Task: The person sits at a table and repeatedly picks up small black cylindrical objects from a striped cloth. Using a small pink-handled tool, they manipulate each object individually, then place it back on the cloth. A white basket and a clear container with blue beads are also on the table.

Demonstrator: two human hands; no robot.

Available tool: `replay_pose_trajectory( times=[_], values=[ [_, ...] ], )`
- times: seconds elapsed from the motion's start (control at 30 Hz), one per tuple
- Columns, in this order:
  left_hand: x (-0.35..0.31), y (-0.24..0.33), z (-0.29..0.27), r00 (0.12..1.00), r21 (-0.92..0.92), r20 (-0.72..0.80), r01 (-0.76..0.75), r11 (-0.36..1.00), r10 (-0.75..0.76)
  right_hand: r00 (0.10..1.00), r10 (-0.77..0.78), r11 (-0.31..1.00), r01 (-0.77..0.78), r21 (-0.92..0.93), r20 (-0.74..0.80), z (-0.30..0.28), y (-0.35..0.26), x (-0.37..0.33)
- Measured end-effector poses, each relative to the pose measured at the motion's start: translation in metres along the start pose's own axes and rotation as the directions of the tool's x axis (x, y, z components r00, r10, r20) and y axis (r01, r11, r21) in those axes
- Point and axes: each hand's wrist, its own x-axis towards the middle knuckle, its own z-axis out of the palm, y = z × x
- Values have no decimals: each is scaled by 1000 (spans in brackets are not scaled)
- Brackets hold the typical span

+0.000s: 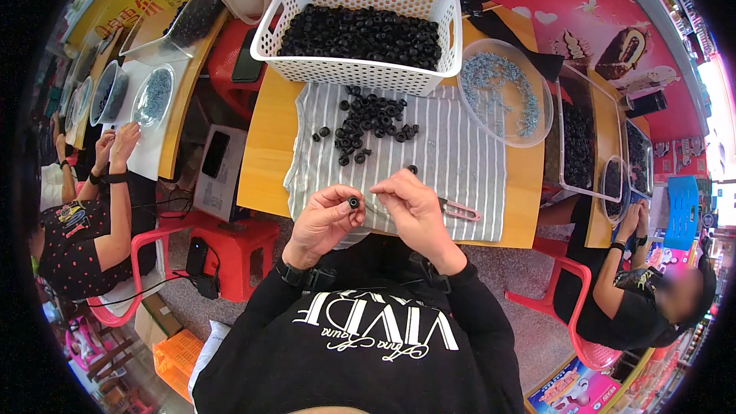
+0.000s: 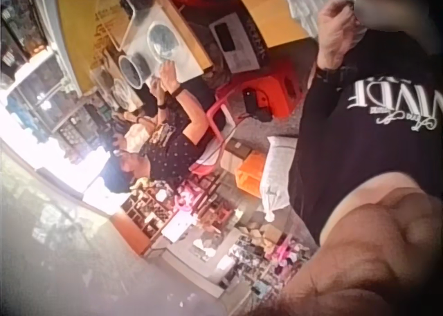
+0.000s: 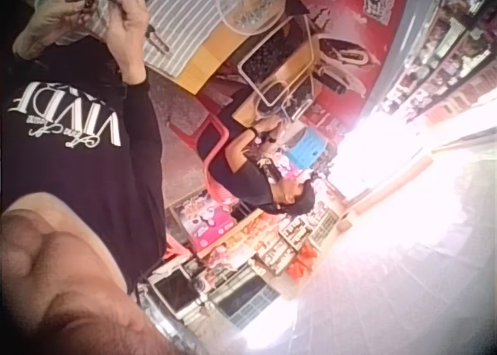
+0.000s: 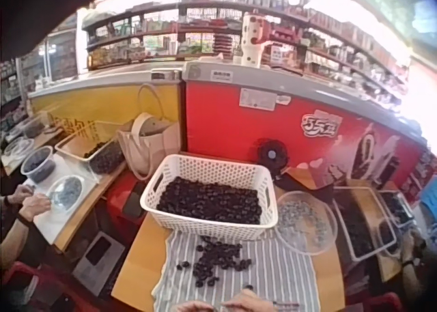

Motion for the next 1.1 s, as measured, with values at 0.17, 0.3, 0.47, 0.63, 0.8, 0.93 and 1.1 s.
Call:
replay_pose_trajectory(
  times=[0.17,0.3,0.47,0.63,0.8,0.93,1.1],
  values=[
    [3,-4,11,998,-3,-42,55,998,-55,970,244,830,-213,515,9,10,-14,-21],
    [3,-10,8,998,-6,-26,60,998,-60,974,227,835,-188,518,-12,9,1,-24],
    [4,-11,13,998,-9,-28,54,999,-54,980,197,823,-149,548,-30,10,6,-26],
    [4,-11,14,998,-4,-33,55,998,-55,984,173,872,-128,473,-52,12,6,-27],
    [3,-12,14,999,1,-14,43,999,-43,990,85,938,-43,343,-109,13,6,-29],
    [3,-14,13,999,38,-34,17,999,-16,989,87,940,-41,340,-121,15,6,-30],
    [3,-14,12,1000,87,-14,-9,996,10,991,64,953,-25,302,-120,15,6,-30]
  ],
)
